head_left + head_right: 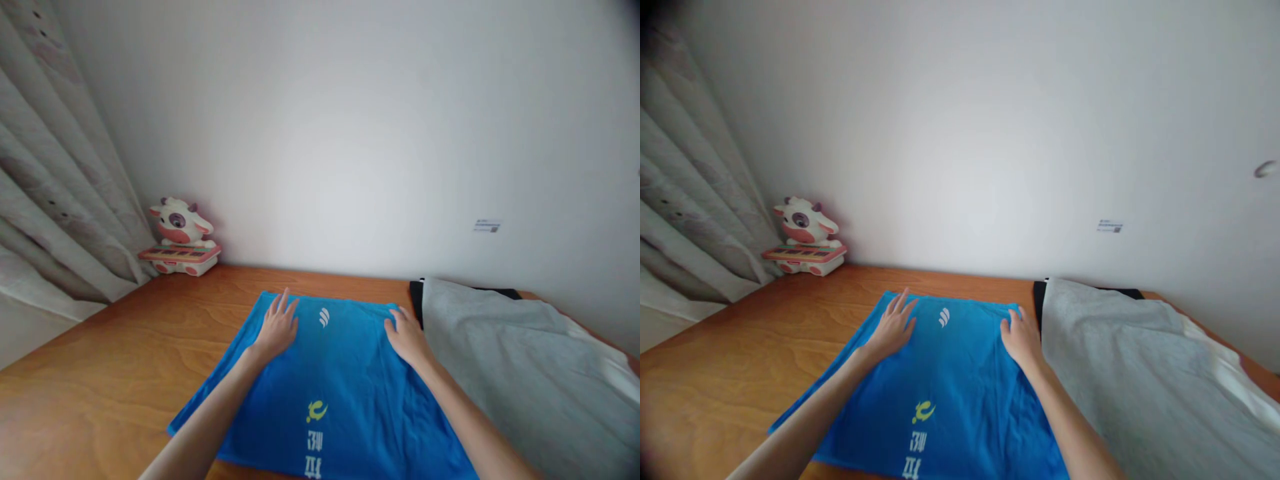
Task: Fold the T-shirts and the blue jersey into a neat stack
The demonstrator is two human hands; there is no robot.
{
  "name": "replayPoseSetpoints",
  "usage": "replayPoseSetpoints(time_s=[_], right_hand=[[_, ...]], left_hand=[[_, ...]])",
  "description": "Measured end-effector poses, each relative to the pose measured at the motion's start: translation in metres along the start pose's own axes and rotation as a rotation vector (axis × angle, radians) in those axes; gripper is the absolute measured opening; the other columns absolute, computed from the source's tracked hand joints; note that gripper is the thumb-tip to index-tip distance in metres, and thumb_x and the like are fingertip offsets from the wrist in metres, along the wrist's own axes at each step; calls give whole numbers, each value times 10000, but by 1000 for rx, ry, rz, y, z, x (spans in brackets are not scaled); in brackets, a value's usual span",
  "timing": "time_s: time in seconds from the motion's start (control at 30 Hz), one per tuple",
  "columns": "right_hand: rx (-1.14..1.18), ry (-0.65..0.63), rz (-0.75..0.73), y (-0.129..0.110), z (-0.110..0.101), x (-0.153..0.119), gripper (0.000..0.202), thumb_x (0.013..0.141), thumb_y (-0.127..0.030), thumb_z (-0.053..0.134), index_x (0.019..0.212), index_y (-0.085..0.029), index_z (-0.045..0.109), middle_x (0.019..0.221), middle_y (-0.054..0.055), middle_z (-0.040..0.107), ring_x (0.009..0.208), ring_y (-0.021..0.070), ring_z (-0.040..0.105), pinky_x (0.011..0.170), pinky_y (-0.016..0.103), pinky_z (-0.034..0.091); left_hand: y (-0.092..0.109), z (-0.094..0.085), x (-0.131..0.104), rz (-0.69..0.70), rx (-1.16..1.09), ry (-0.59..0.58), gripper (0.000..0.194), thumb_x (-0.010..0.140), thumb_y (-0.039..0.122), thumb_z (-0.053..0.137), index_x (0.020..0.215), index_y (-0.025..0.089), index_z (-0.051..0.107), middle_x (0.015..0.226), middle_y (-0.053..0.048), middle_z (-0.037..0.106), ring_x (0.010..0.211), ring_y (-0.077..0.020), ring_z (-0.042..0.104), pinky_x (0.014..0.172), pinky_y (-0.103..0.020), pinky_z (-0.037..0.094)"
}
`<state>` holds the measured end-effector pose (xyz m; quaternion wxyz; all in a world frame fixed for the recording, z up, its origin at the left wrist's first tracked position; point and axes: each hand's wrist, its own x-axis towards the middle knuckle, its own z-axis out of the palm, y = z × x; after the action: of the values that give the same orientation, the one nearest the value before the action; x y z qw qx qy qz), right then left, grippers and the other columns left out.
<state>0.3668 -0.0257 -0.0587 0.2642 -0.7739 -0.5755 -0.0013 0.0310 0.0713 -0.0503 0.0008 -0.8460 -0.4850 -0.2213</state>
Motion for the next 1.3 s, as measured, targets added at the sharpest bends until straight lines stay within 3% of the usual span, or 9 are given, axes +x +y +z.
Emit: replayPoseSetpoints(time_s=[0.17,0.27,0.4,0.63,0.77,0.93,1.1,1.23,1.3], right_hand=[[27,-74,-171,-89,27,-26,484,990,-294,379,1384,-117,598,1498,167,535,1411,242,476,1173,357,354],[-18,-132,-216,-115,37,-42,496,1010,-286,337,1424,-139,569,1545,161,482,1439,277,439,1185,446,326],[-127,-173,-154,-90,30,-50,578,1024,-448,357,1500,-148,485,1592,171,402,1495,320,337,1217,537,218],[-268,-187,70,1,10,-35,693,1005,-563,322,1564,-158,377,1640,154,313,1526,304,263,1220,534,193],[-279,-167,82,17,8,-35,695,1008,-549,301,1560,-133,379,1640,158,314,1526,297,265,1221,498,218],[-237,-164,76,16,6,-36,662,1021,-519,271,1540,-135,419,1631,152,338,1523,297,277,1224,502,223],[-219,-75,50,22,11,-36,620,1021,-510,273,1491,-167,488,1570,134,453,1482,285,367,1203,495,276],[-251,116,-41,16,5,-39,517,1022,-414,311,1306,-126,633,1426,187,582,1346,310,521,1108,452,400],[-266,137,-147,5,-5,-42,420,1020,-321,335,1157,-143,690,1265,177,671,1195,300,616,1030,428,450]], left_hand=[[78,30,-12,97,-78,-110,541,999,282,376,1522,159,436,1669,-175,251,1522,-363,275,1179,-539,346],[91,45,-20,115,-66,-138,559,1006,309,362,1540,152,416,1643,-195,301,1506,-359,319,1183,-559,333],[60,39,-27,83,-7,-138,574,1022,452,368,1496,153,491,1583,-183,422,1475,-351,383,1207,-569,300],[-36,5,-33,-108,66,-120,592,988,494,437,1468,162,529,1571,-160,449,1478,-342,378,1217,-559,283],[-68,-9,-39,-206,-49,-47,582,974,487,397,1384,128,601,1503,-155,543,1413,-299,488,1205,-472,343],[-83,-29,-46,-199,-296,37,569,968,535,350,1321,195,640,1391,-74,661,1308,-253,601,1137,-391,443],[-84,-37,-51,-210,-252,45,515,947,491,390,1268,197,667,1352,-76,688,1275,-261,626,1125,-404,462],[-75,-35,-53,-38,-169,72,389,949,406,418,1151,236,705,1335,-75,695,1220,-256,655,1093,-405,485],[-68,-37,-53,14,-133,92,355,953,367,409,1084,236,712,1216,-87,745,1138,-258,688,1031,-400,520]])
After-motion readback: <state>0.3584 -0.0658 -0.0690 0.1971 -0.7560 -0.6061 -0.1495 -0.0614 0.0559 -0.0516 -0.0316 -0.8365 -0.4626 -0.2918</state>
